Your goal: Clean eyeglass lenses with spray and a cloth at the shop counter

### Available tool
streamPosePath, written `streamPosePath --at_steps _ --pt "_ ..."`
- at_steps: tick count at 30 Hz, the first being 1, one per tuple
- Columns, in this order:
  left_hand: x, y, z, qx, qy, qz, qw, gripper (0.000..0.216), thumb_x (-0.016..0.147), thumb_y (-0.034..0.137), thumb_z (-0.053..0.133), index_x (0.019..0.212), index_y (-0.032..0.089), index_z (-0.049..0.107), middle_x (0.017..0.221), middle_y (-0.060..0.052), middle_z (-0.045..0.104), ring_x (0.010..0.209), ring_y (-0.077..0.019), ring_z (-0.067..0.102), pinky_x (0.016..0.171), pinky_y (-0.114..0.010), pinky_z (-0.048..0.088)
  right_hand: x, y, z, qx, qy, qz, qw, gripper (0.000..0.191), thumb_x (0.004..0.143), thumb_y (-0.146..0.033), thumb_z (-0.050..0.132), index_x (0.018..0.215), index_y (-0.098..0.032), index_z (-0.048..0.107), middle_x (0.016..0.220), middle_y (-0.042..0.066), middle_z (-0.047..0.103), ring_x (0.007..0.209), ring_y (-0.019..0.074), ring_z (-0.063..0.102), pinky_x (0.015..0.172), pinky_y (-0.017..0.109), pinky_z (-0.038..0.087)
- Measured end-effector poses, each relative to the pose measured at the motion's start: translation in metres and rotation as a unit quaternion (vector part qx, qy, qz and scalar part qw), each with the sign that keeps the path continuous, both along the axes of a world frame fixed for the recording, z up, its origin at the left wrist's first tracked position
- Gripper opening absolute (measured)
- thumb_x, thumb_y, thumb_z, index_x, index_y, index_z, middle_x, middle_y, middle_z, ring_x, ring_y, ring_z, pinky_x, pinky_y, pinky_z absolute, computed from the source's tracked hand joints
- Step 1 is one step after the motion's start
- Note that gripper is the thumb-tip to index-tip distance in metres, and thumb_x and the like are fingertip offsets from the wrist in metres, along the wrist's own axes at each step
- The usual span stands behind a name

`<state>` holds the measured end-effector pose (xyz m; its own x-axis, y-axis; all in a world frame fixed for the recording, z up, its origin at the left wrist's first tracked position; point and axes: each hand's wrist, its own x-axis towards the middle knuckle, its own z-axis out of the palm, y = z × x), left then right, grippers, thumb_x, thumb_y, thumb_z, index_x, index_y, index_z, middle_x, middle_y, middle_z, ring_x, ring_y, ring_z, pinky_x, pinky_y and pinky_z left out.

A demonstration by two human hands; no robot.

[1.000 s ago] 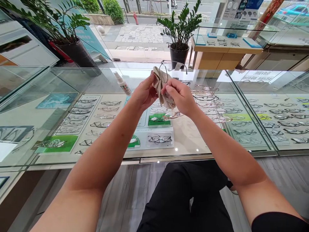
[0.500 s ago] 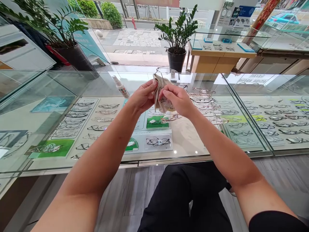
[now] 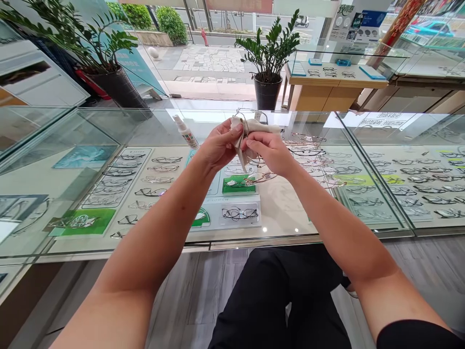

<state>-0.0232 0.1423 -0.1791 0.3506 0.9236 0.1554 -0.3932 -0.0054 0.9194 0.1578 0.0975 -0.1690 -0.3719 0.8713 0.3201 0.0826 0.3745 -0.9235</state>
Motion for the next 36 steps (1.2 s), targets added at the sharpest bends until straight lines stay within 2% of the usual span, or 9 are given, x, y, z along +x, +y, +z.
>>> streamPosePath --at_steps 5,12,17,22,25,28,32,36 --pt "0.002 0.004 -0.002 -0.011 0.008 0.043 0.999 0.041 0.099 0.060 0.077 0.086 0.022 0.068 0.066 -0.001 0.067 0.069 -0.0190 0.075 0.065 -0.030 0.060 -0.001 -0.004 0.002 0.002 -0.003 0.011 1.000 0.028 0.107 -0.033 0.059 0.084 -0.021 0.069 0.087 0.002 0.063 0.076 0.0146 0.048 0.072 0.031 0.046" --pt "0.000 -0.003 0.006 -0.007 0.002 0.003 1.000 0.026 0.092 0.040 0.089 0.098 0.024 0.070 0.074 0.002 0.069 0.067 -0.0153 0.073 0.068 -0.028 0.060 0.001 0.003 0.000 -0.001 0.010 0.009 1.000 0.028 0.107 -0.034 0.060 0.083 -0.021 0.068 0.078 0.000 0.057 0.073 0.0146 0.046 0.068 0.030 0.043" --pt "0.004 -0.003 0.003 -0.005 0.003 0.030 1.000 0.033 0.098 0.054 0.082 0.097 0.024 0.070 0.067 0.002 0.065 0.068 -0.0156 0.073 0.068 -0.027 0.060 -0.001 -0.003 0.002 -0.004 -0.001 0.015 1.000 0.026 0.105 -0.031 0.061 0.083 -0.021 0.071 0.079 0.001 0.057 0.074 0.0148 0.047 0.069 0.031 0.042" --pt "0.006 0.000 0.002 -0.015 -0.009 0.038 0.999 0.040 0.104 0.063 0.069 0.106 0.024 0.075 0.082 -0.004 0.076 0.086 -0.0197 0.079 0.075 -0.030 0.063 -0.001 -0.002 0.004 -0.010 0.025 -0.008 1.000 0.025 0.103 -0.035 0.062 0.085 -0.021 0.073 0.084 0.002 0.062 0.075 0.0148 0.049 0.070 0.032 0.043" --pt "0.005 0.004 0.002 -0.008 -0.019 0.044 0.999 0.035 0.105 0.058 0.070 0.105 0.024 0.075 0.088 -0.005 0.078 0.095 -0.0206 0.080 0.082 -0.031 0.064 0.005 0.002 0.007 -0.007 0.029 -0.031 0.999 0.023 0.102 -0.038 0.064 0.088 -0.022 0.075 0.084 0.002 0.063 0.076 0.0150 0.050 0.071 0.032 0.045" --pt "0.002 0.006 0.002 0.002 -0.029 0.050 0.998 0.032 0.104 0.055 0.073 0.104 0.023 0.075 0.089 -0.004 0.079 0.097 -0.0202 0.079 0.084 -0.031 0.064 0.014 0.006 0.009 0.006 0.040 -0.063 0.997 0.025 0.103 -0.043 0.064 0.093 -0.024 0.077 0.083 0.001 0.060 0.074 0.0149 0.049 0.069 0.032 0.044" --pt "0.004 -0.001 0.004 -0.005 -0.014 0.000 1.000 0.032 0.100 0.053 0.079 0.100 0.021 0.077 0.088 -0.005 0.079 0.093 -0.0200 0.079 0.084 -0.031 0.062 0.025 0.012 0.010 0.033 0.062 -0.123 0.990 0.036 0.105 -0.059 0.062 0.105 -0.027 0.077 0.092 0.003 0.064 0.082 0.0175 0.058 0.072 0.034 0.051" --pt "0.012 -0.017 0.007 -0.014 -0.007 -0.079 0.997 0.037 0.096 0.053 0.085 0.089 0.019 0.075 0.075 -0.004 0.074 0.085 -0.0212 0.077 0.081 -0.031 0.061 0.024 0.012 0.010 0.033 0.119 -0.114 0.986 0.036 0.099 -0.063 0.071 0.104 -0.029 0.080 0.109 0.004 0.074 0.103 0.0222 0.069 0.089 0.040 0.060"
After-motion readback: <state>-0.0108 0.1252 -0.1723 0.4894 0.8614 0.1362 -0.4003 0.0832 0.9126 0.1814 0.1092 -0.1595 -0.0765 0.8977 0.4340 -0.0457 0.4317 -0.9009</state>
